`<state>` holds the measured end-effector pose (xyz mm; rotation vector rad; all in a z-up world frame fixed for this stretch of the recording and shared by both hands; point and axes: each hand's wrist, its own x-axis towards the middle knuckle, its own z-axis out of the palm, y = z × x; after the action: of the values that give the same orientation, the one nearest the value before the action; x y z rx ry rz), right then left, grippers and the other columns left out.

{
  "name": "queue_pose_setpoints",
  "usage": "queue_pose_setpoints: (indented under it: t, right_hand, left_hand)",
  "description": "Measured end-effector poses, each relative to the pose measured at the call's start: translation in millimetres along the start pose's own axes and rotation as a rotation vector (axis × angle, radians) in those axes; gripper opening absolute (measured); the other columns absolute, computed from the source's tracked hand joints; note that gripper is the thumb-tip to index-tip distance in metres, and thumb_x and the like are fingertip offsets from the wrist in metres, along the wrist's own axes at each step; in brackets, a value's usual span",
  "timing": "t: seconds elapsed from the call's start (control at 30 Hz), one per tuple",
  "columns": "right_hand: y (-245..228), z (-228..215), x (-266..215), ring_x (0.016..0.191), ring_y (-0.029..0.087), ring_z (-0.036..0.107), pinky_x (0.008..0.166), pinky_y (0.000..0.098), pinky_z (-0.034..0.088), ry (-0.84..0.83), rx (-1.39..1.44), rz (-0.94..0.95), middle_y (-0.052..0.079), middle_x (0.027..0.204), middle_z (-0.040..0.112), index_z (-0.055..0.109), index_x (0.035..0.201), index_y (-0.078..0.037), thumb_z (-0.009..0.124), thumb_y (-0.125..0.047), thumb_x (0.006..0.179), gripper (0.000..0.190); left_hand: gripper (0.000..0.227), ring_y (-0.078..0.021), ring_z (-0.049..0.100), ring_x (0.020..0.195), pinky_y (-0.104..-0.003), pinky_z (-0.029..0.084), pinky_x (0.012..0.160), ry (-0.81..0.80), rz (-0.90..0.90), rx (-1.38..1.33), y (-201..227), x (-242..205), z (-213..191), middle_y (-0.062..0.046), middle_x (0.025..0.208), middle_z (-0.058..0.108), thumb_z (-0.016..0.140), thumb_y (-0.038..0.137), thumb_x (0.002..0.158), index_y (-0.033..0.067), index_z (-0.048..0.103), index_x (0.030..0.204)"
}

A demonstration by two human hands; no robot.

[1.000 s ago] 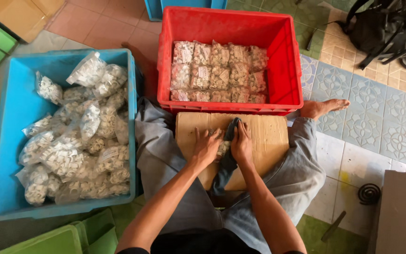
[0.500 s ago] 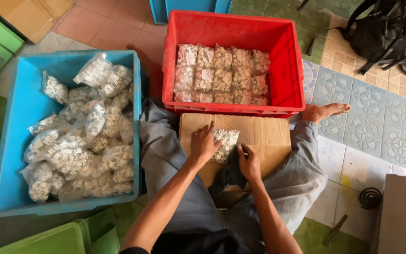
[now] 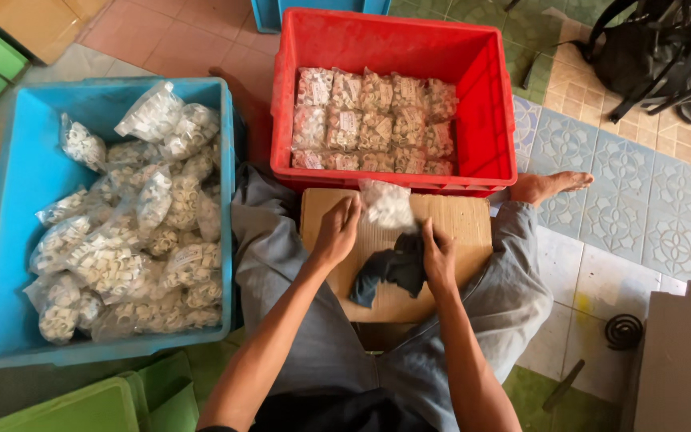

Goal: The person is packing small packets into plastic bags, occasionally using a cloth to wipe or wrap them, and placing the filled bags into a red plastic crate.

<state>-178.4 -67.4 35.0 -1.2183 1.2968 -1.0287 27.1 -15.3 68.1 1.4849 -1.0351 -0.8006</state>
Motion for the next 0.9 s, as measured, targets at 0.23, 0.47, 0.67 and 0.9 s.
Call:
queue_pose_setpoints:
  t: [0.23,0.47,0.67,0.9]
  right_hand:
    - [24.8,-8.7,-12.2,0.071,0.011,0.059,0.063,0.0274,0.049,-0.078,-0.252,0.081,0.004,0.070,0.069,0.082,0.089,-0.015,0.078,-0.037,0.091,0.023]
    - [16.8,-13.4,22.9,0.077,0.013,0.054,0.067,0.0293,0.043,0.189,-0.138,0.001,0.004,0.078,0.065,0.076,0.096,-0.014,0.071,-0.041,0.098,0.027]
    - [-48.4,47.3,-12.4,0.100,0.028,0.059,0.092,0.0417,0.043,0.089,-0.067,-0.570,0.015,0.098,0.065,0.067,0.112,-0.002,0.076,-0.017,0.089,0.028]
    - [9.8,43.0,18.7,0.134,0.034,0.051,0.112,0.0611,0.027,-0.187,-0.768,-0.853,0.009,0.130,0.066,0.072,0.123,-0.017,0.065,-0.024,0.096,0.029]
  left_hand:
    - [0.033,-0.0361,0.066,0.101,-0.048,0.054,0.085,-0.313,0.027,0.407,-47.0,-19.8,-8.7,-0.012,0.100,0.067,0.079,0.033,0.080,0.0104,0.065,0.100]
    - [0.084,-0.0403,0.036,0.137,-0.064,0.037,0.107,-0.270,0.217,0.763,-15.8,-5.1,6.3,-0.010,0.147,0.042,0.082,0.049,0.070,0.0121,0.052,0.139]
    - [0.088,-0.0519,0.021,0.146,-0.072,0.022,0.113,-0.467,0.125,0.924,-27.3,-1.6,13.9,0.000,0.166,0.020,0.077,0.028,0.078,0.0203,0.034,0.155]
    - [0.055,-0.0450,0.031,0.141,-0.066,0.011,0.117,-0.419,0.128,0.925,-65.5,0.3,23.6,-0.003,0.129,0.063,0.082,0.012,0.065,0.0182,0.068,0.117]
